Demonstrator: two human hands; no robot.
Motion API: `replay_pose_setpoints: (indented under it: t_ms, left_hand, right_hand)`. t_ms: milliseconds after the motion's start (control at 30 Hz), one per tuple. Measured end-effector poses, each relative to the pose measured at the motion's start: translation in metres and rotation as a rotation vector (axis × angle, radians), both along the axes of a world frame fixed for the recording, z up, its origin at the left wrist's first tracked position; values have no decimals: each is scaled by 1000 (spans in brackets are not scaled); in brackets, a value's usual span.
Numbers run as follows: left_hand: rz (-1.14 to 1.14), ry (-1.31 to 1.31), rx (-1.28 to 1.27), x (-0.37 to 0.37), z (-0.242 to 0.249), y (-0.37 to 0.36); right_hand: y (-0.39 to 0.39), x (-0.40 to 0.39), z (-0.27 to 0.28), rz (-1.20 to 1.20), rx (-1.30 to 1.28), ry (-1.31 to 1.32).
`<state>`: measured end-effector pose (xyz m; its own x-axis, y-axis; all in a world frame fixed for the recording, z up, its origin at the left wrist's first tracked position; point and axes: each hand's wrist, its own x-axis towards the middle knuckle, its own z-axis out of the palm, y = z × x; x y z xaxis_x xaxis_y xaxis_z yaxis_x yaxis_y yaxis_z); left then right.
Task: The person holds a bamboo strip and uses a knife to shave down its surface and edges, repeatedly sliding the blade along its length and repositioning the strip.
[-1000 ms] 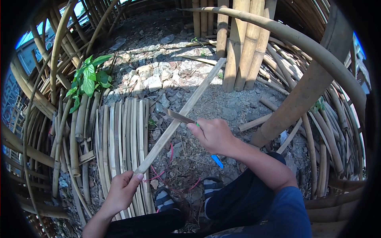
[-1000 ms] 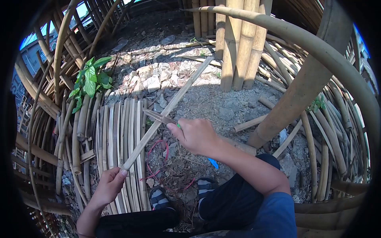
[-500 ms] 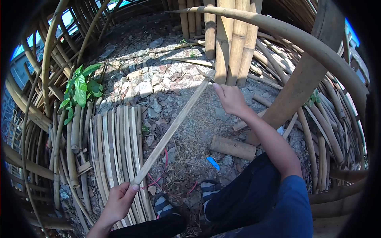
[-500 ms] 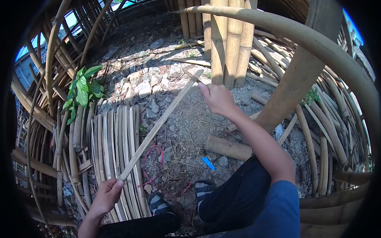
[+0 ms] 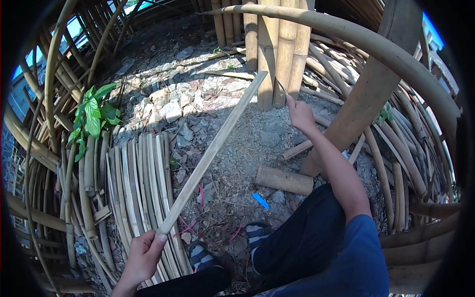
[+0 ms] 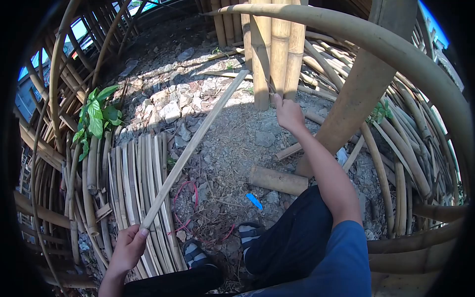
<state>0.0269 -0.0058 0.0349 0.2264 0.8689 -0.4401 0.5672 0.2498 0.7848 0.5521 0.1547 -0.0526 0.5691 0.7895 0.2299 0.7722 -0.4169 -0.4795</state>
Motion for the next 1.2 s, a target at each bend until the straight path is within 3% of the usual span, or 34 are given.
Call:
replay_pose_setpoints:
  t_ms: [100, 233, 367, 467, 700, 767, 867, 967, 1200]
  left_hand:
    - [-3, -27, -63, 0, -8, 7]
    - [-3, -21, -102, 4, -8, 11]
    - [-96, -36, -66, 3, -8, 12]
    - [-116, -20, -44, -1, -5, 9]
    - [-60, -29, -28, -10, -4, 9]
    - [-74, -21, -19, -9, -6, 10]
    - [-56, -29, -10, -7, -2, 9]
    - [-40, 2, 17, -12, -5, 10]
    - [-30, 71, 47, -5, -7, 16]
  right_hand:
    - [-16, -16, 14, -9, 91, 169]
    - [-62, -97, 51, 278, 233, 318]
    - [-100, -177, 54, 654, 83, 229]
    - [-111, -198, 55, 789, 198, 126]
    - [-67, -154, 46, 518, 220, 54]
    - [-99, -190, 41, 729, 181, 60]
    - [-108, -204, 45, 815, 153, 6]
    - [-70, -164, 63, 662, 107, -7]
    - [-95, -202, 37, 809, 74, 24]
